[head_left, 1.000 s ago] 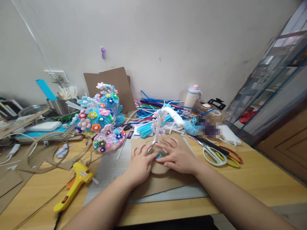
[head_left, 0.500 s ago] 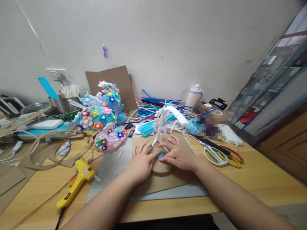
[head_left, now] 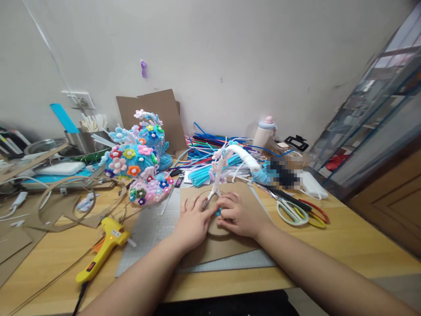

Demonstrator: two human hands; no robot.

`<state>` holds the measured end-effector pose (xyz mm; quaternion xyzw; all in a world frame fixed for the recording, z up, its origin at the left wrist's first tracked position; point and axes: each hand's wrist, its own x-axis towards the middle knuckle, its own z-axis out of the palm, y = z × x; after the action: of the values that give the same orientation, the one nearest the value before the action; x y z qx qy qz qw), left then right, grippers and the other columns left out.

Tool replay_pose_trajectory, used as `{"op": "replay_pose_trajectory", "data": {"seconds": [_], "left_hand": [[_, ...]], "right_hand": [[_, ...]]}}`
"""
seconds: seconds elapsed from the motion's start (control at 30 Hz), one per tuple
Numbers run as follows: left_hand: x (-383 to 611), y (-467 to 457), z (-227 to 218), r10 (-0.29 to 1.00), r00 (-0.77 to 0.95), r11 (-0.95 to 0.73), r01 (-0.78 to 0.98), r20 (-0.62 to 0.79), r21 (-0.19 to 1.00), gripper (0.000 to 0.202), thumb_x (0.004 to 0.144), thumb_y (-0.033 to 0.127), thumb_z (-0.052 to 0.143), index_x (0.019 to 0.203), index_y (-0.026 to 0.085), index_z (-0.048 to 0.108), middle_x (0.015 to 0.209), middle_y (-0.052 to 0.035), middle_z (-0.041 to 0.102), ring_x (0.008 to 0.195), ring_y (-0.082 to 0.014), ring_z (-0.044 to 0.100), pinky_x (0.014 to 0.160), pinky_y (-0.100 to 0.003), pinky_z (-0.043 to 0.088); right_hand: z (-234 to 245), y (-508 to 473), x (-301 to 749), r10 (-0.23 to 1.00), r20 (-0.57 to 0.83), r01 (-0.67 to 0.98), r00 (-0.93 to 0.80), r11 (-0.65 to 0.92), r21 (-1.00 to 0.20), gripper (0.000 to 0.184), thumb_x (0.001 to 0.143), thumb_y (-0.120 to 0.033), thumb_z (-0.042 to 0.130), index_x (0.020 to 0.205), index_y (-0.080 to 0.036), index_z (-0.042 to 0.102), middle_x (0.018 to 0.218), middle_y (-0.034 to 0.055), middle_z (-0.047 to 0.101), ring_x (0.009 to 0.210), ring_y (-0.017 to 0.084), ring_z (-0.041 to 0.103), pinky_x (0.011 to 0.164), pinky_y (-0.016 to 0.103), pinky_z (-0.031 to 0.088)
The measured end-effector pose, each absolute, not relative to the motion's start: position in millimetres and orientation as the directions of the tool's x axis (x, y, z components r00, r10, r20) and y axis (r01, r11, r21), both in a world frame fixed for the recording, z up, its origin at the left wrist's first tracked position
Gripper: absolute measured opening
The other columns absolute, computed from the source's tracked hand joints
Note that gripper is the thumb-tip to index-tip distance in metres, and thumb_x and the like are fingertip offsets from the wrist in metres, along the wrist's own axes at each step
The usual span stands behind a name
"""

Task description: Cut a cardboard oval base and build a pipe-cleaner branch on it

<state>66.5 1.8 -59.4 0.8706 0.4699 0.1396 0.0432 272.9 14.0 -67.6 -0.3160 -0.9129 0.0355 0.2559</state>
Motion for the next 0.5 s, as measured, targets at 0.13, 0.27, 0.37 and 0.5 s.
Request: {"op": "replay_pose_trajectory", "data": {"seconds": [0.13, 0.27, 0.37, 0.5], "left_hand": [[66.1, 0.8, -58.1, 0.826, 0.526, -0.561, 0.801, 0.201, 0.209, 0.039, 0.092, 0.026, 0.041, 0.127, 0.043, 0.050, 0.142, -0.0030, 0.042, 0.135, -0.0292, 0.025, 0.107, -0.059, 0.014], [65.8, 0.4, -57.8, 0.827, 0.526, -0.561, 0.798, 0.198, 0.220, 0.040, 0.091, 0.025, 0.042, 0.126, 0.043, 0.051, 0.142, -0.0032, 0.041, 0.135, -0.0296, 0.024, 0.107, -0.060, 0.013], [65.8, 0.4, -58.0, 0.824, 0.530, -0.565, 0.792, 0.201, 0.229, 0.041, 0.091, 0.025, 0.042, 0.127, 0.043, 0.050, 0.141, -0.0031, 0.042, 0.136, -0.0293, 0.024, 0.107, -0.060, 0.013], [65.8, 0.3, -58.1, 0.828, 0.521, -0.559, 0.789, 0.206, 0.255, 0.041, 0.091, 0.024, 0.043, 0.126, 0.044, 0.051, 0.142, -0.0021, 0.041, 0.135, -0.0290, 0.025, 0.107, -0.060, 0.012]], "right_hand": [[-66.2, 11.3, 271.2, 0.632, 0.428, 0.589, -0.646, 0.770, -0.247, 0.022, 0.085, -0.037, 0.058, 0.070, -0.021, 0.061, 0.104, 0.0028, 0.060, 0.111, 0.022, 0.044, 0.097, 0.043, 0.027], [-66.9, 10.4, 271.7, 0.667, 0.400, 0.610, -0.629, 0.742, -0.278, 0.023, 0.084, -0.037, 0.060, 0.068, -0.021, 0.060, 0.102, 0.0021, 0.061, 0.110, 0.022, 0.045, 0.096, 0.041, 0.026], [-65.3, 10.1, 273.1, 0.688, 0.391, 0.625, -0.611, 0.723, -0.296, 0.023, 0.082, -0.037, 0.063, 0.067, -0.020, 0.059, 0.102, 0.0022, 0.062, 0.109, 0.021, 0.047, 0.097, 0.042, 0.024], [-58.2, 3.9, 270.7, 0.757, 0.353, 0.673, -0.551, 0.652, -0.349, 0.021, 0.079, -0.039, 0.066, 0.072, -0.020, 0.060, 0.099, 0.0019, 0.063, 0.105, 0.021, 0.050, 0.096, 0.042, 0.024]]}}
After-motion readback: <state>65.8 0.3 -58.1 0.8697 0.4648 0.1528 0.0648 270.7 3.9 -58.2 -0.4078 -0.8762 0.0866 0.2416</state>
